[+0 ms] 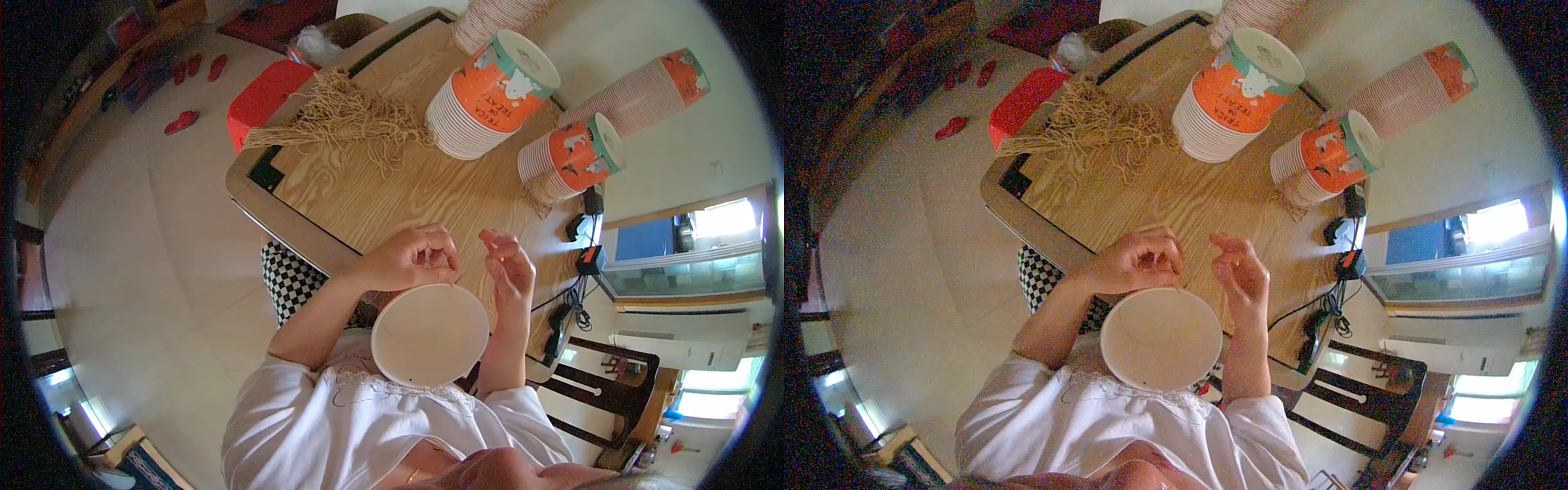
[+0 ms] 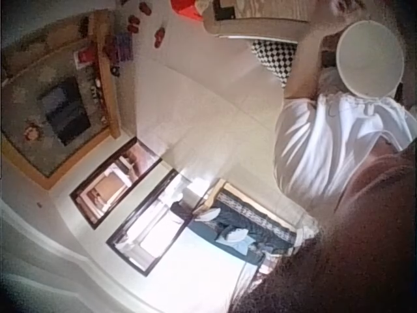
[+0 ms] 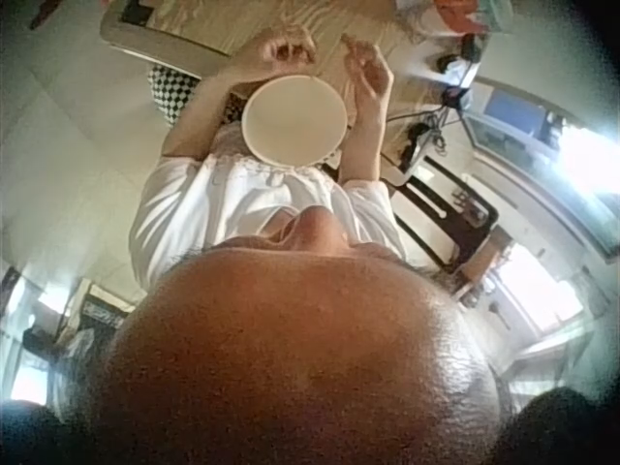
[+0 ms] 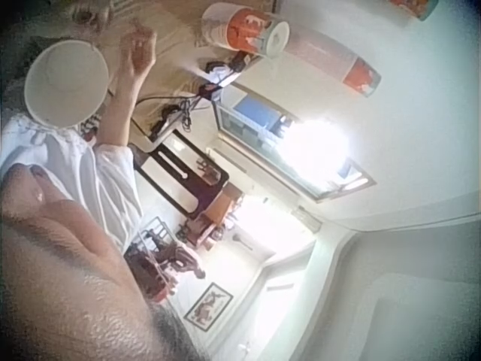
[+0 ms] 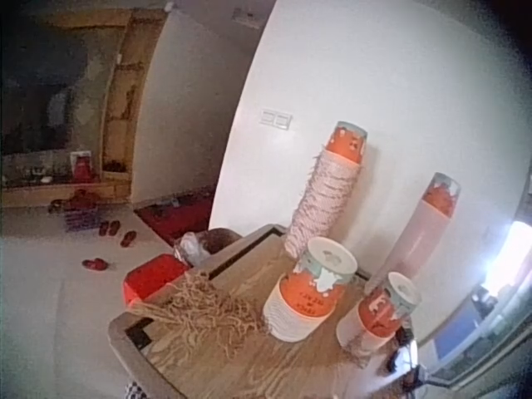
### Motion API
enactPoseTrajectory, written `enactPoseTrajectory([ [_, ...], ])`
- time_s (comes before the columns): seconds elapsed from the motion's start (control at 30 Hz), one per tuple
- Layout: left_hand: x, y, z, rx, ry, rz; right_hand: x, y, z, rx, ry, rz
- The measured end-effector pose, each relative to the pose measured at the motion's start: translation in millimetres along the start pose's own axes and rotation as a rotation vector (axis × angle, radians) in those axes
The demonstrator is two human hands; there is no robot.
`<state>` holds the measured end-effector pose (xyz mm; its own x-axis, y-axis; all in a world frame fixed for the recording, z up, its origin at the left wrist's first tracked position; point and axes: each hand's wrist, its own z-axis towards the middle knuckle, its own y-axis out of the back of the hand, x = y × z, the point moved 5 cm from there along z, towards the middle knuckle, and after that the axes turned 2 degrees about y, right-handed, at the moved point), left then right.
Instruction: Threading a thin string through pre-punched holes in a paper cup to create a handle or decorative element.
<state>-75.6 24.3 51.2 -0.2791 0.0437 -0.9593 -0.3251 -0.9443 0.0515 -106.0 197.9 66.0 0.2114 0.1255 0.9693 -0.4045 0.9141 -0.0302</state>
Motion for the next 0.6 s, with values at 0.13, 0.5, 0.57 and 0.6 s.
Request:
enactPoseTrajectory([
  [0.13,2,7,2,0.088,-0.019,0.118,-16,2,9,-0.019,-0.090,-0.314],
  [0.5,15,-4,3,0.002,-0.155,0.359,-27,-7,6,0.128,-0.193,-0.428],
  [0.57,19,-8,3,-0.015,-0.166,0.384,-21,-10,8,0.140,-0.179,-0.418],
  [0.6,19,-8,3,-0.032,-0.177,0.408,-18,-11,8,0.151,-0.165,-0.407],
])
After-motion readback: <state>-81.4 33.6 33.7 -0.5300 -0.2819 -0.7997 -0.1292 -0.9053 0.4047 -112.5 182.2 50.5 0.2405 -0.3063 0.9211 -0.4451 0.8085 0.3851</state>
